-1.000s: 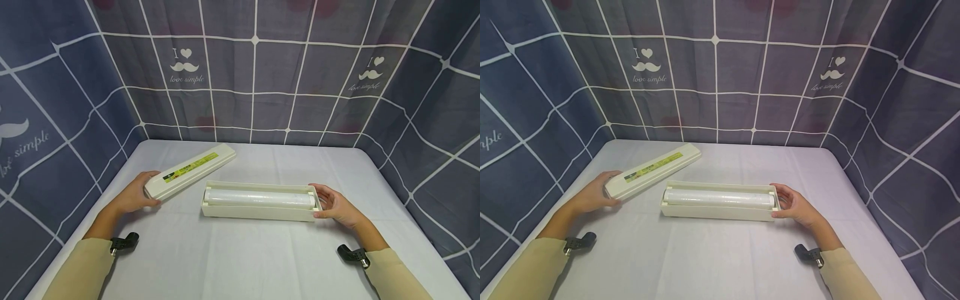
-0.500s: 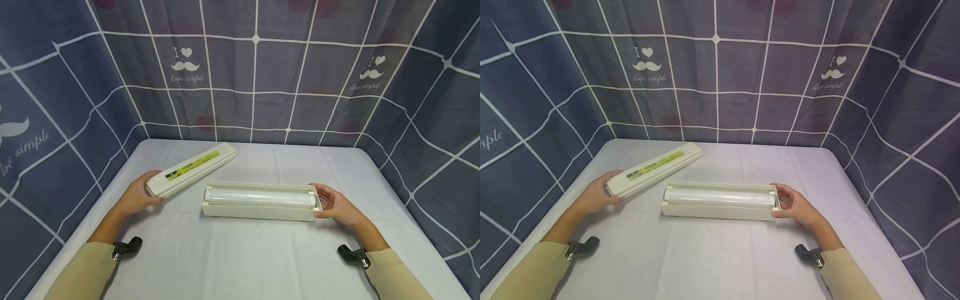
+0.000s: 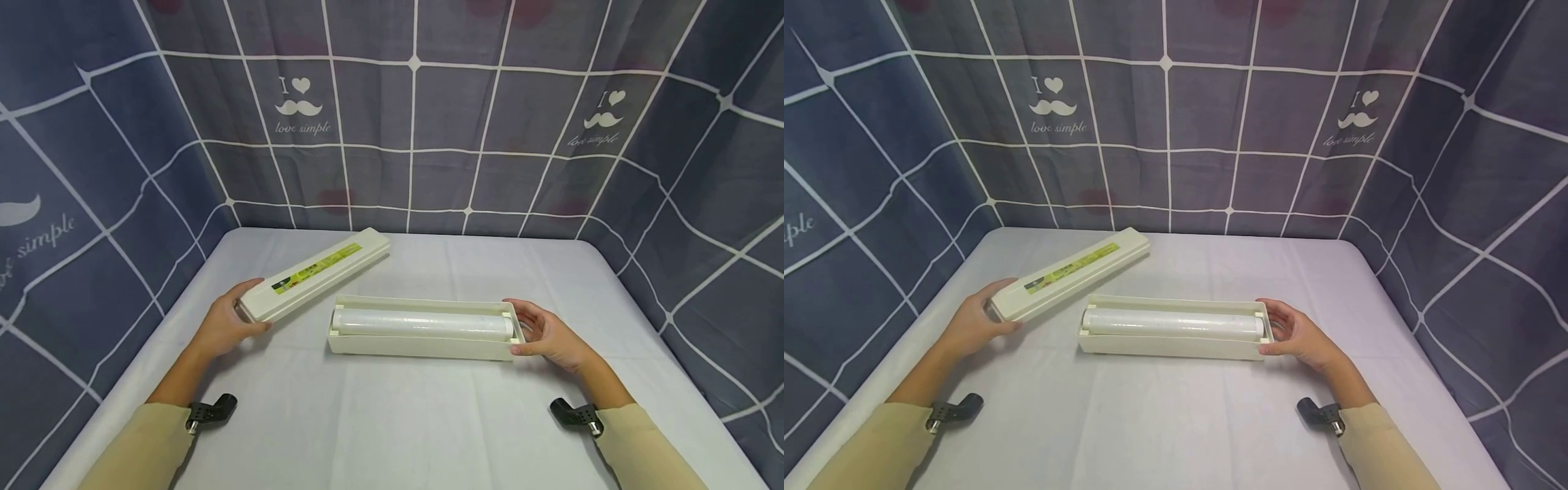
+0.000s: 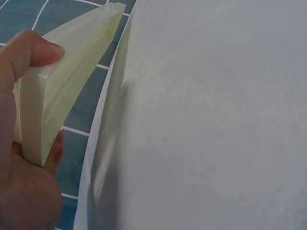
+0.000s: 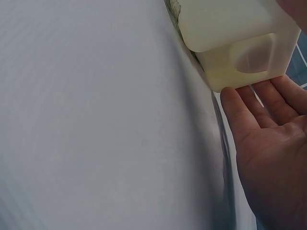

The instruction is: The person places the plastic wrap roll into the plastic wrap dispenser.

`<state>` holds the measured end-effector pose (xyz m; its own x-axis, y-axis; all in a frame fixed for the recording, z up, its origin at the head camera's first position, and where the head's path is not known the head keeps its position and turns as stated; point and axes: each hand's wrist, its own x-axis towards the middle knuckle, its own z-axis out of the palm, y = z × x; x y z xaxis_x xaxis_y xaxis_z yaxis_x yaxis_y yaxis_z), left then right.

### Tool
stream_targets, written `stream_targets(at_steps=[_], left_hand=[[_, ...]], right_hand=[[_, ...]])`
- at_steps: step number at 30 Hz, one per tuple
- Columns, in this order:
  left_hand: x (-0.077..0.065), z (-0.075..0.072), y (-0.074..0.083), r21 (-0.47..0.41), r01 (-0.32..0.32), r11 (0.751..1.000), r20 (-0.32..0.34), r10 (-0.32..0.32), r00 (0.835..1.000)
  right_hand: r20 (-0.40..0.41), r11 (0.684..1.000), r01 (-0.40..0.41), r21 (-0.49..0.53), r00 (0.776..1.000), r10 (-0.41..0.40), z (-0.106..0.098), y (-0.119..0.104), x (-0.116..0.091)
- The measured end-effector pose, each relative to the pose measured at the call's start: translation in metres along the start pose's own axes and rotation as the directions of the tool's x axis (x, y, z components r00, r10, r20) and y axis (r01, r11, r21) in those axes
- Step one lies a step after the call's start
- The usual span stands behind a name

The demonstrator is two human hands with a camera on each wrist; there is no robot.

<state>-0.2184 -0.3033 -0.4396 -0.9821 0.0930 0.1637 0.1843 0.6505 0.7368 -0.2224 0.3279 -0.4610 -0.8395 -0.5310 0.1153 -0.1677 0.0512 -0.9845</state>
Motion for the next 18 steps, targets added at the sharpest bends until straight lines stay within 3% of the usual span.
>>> stream_targets(at_steps=[10,18], left_hand=[[0.0014,0.0046,0.0055,-0.094,-0.060,0.994,-0.021,0.059,0.998],[0.0069,0.0072,0.0087,-0.203,-0.130,0.971,-0.050,0.122,0.991]], right_hand=[[0.000,1.000,0.008,0.010,1.000,-0.008,0.0004,-0.0007,-0.0010],[0.003,1.000,0.016,0.026,1.000,-0.016,0.0005,0.0009,-0.0007]])
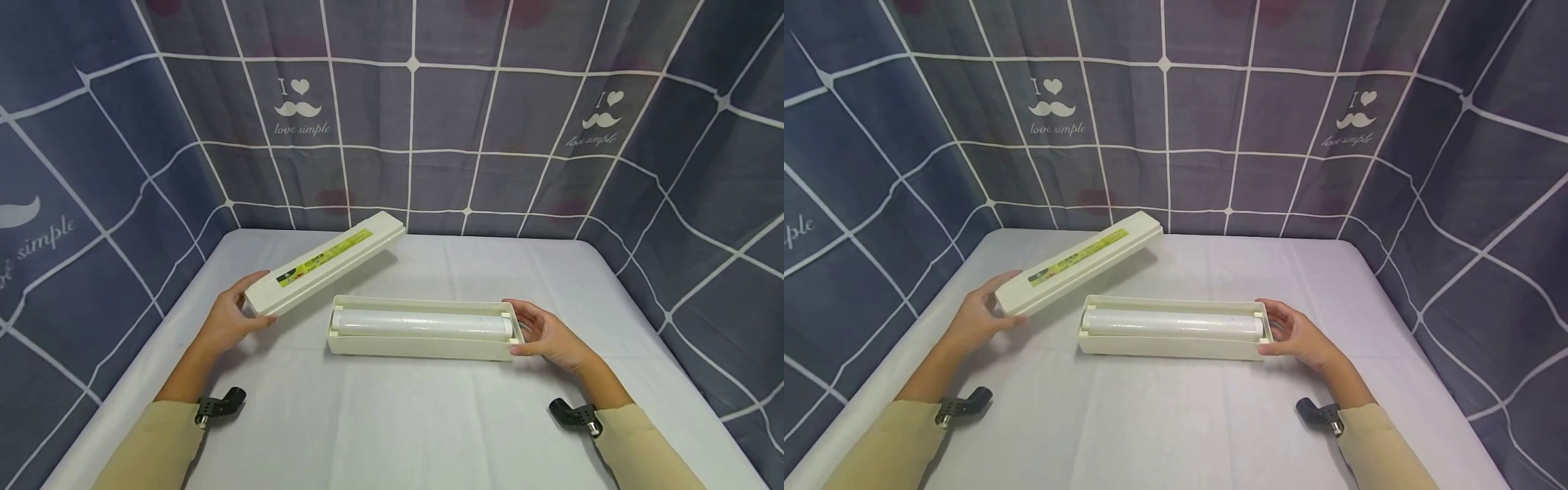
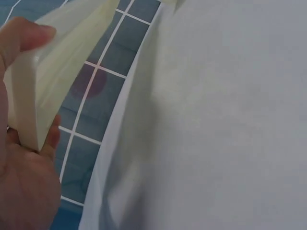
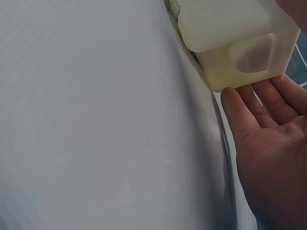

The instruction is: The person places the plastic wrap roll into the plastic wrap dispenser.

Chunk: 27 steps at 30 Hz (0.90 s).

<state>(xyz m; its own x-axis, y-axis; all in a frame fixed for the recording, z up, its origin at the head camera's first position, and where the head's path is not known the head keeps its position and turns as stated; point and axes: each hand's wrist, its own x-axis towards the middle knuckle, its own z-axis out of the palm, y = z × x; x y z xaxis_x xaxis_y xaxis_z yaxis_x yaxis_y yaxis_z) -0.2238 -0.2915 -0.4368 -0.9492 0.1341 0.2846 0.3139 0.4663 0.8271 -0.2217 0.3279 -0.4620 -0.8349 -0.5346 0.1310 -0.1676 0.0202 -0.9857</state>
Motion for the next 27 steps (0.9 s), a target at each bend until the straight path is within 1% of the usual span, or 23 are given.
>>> stream_targets(at_steps=[6,10,14,17,22,27], left_hand=[[0.006,0.002,0.003,-0.111,-0.066,0.992,0.006,0.067,0.998],[0.008,0.004,0.004,-0.187,-0.104,0.977,0.037,0.113,0.993],[0.011,0.006,0.006,-0.251,-0.138,0.958,0.076,0.162,0.984],[0.014,0.007,0.008,-0.271,-0.147,0.951,0.098,0.179,0.979],[0.017,0.010,0.013,-0.292,-0.134,0.947,0.124,0.177,0.976],[0.019,0.013,0.018,-0.332,-0.130,0.934,0.143,0.186,0.972]], right_hand=[[-0.005,1.000,0.001,0.013,1.000,0.000,0.001,-0.001,-0.001],[-0.016,1.000,-0.007,0.012,1.000,0.007,0.001,-0.001,-0.001],[-0.020,1.000,-0.007,0.014,1.000,0.007,0.001,0.000,-0.002],[-0.019,1.000,-0.004,0.014,1.000,0.005,0.001,0.000,-0.002],[-0.015,1.000,-0.002,0.018,1.000,0.003,0.001,0.001,-0.002],[-0.019,1.000,-0.004,0.021,1.000,0.005,0.001,0.001,-0.002]])
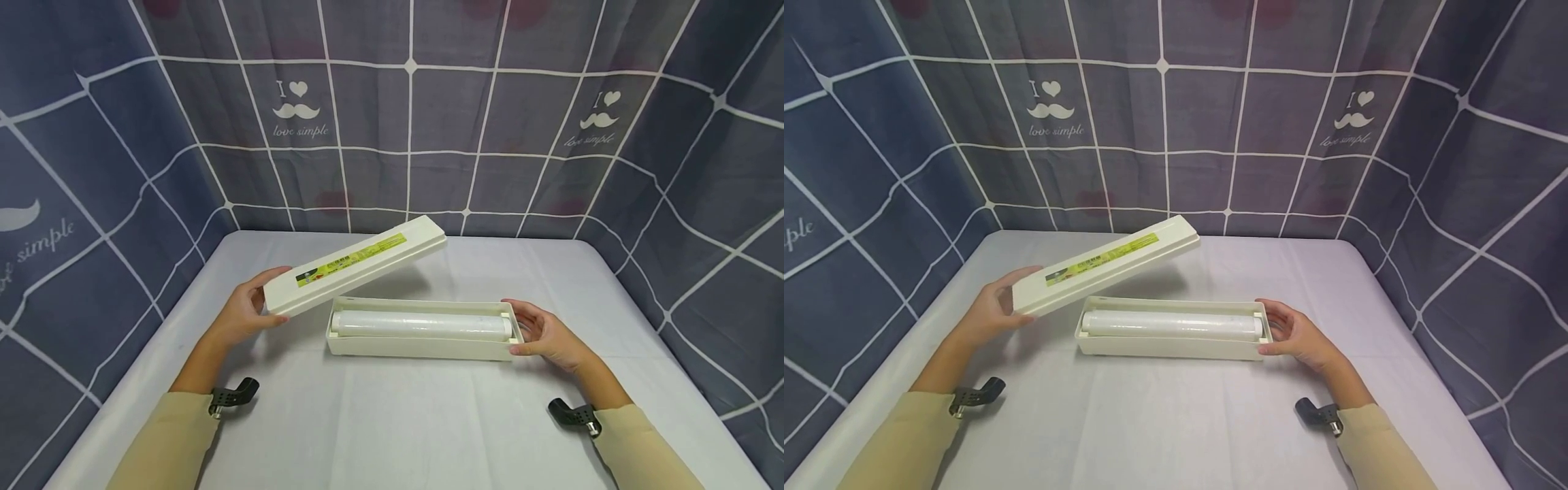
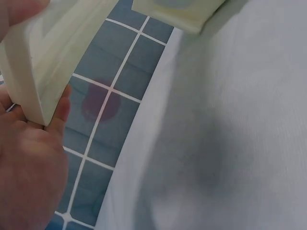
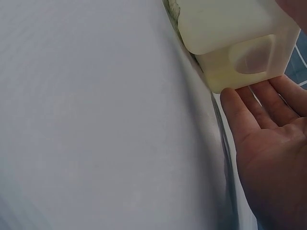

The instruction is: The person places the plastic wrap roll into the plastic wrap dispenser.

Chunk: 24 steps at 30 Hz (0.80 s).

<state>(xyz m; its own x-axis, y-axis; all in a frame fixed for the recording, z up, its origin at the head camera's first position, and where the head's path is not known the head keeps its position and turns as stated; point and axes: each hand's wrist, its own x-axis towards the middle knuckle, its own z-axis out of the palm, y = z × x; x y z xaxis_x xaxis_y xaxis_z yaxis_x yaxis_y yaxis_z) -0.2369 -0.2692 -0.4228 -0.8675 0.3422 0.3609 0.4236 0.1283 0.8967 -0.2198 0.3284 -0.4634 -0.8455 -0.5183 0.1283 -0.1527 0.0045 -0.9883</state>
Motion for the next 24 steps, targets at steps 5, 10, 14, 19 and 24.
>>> stream_targets(at_steps=[5,10,14,19,24], left_hand=[[0.002,0.004,0.004,-0.020,0.001,1.000,0.035,0.000,0.999],[0.005,0.007,0.006,-0.026,0.001,1.000,0.074,0.001,0.997],[0.009,0.009,0.006,-0.056,-0.012,0.998,0.104,0.017,0.994],[0.012,0.013,0.007,-0.054,-0.002,0.999,0.116,0.009,0.993],[0.013,0.015,0.008,-0.045,0.013,0.999,0.115,-0.007,0.993]], right_hand=[[-0.002,1.000,-0.008,0.006,1.000,0.008,0.001,0.000,0.000],[-0.006,1.000,-0.010,0.009,1.000,0.010,0.002,0.000,0.000],[-0.005,1.000,-0.008,0.016,1.000,0.008,0.003,0.000,0.000],[0.003,1.000,-0.003,0.021,1.000,0.003,0.002,-0.002,0.000],[0.000,1.000,-0.006,0.014,1.000,0.006,0.002,-0.003,0.001]])
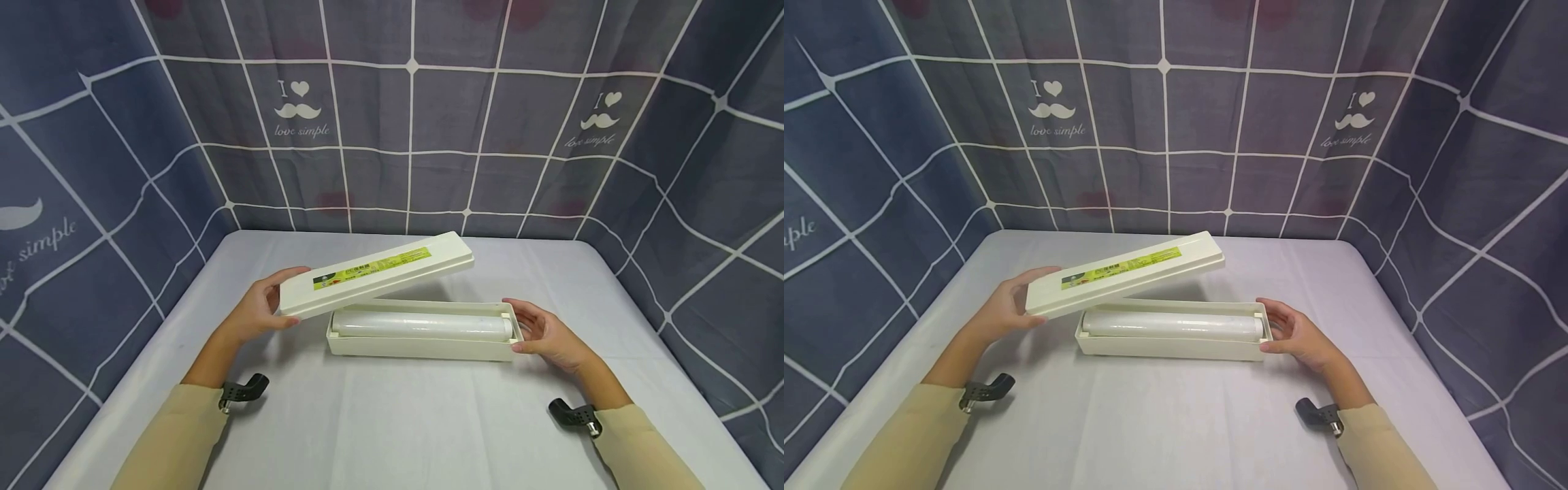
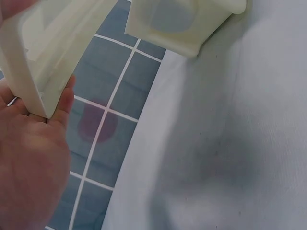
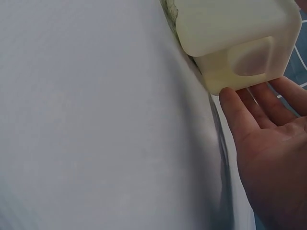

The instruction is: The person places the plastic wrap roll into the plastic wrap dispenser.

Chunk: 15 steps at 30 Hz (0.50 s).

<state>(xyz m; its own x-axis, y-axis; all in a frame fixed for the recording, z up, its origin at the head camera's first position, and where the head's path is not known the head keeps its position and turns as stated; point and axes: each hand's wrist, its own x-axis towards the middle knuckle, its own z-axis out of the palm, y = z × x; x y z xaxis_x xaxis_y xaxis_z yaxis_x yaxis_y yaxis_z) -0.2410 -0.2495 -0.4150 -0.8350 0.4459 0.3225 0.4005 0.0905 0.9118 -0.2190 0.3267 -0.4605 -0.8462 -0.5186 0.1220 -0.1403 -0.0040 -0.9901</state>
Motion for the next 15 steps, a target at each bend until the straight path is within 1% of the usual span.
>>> stream_targets(at_steps=[7,11,15], left_hand=[[0.002,0.001,-0.001,-0.012,0.007,1.000,0.017,-0.007,1.000],[0.003,0.002,-0.003,-0.024,0.001,1.000,0.047,0.000,0.999],[0.004,0.004,-0.003,-0.033,-0.011,0.999,0.082,0.013,0.997]], right_hand=[[-0.016,0.999,-0.013,-0.034,1.000,0.013,0.000,-0.002,0.002],[-0.039,0.993,-0.009,-0.120,0.999,0.004,0.000,-0.007,0.005],[-0.071,0.978,0.007,-0.207,0.997,-0.022,0.000,-0.014,0.011]])
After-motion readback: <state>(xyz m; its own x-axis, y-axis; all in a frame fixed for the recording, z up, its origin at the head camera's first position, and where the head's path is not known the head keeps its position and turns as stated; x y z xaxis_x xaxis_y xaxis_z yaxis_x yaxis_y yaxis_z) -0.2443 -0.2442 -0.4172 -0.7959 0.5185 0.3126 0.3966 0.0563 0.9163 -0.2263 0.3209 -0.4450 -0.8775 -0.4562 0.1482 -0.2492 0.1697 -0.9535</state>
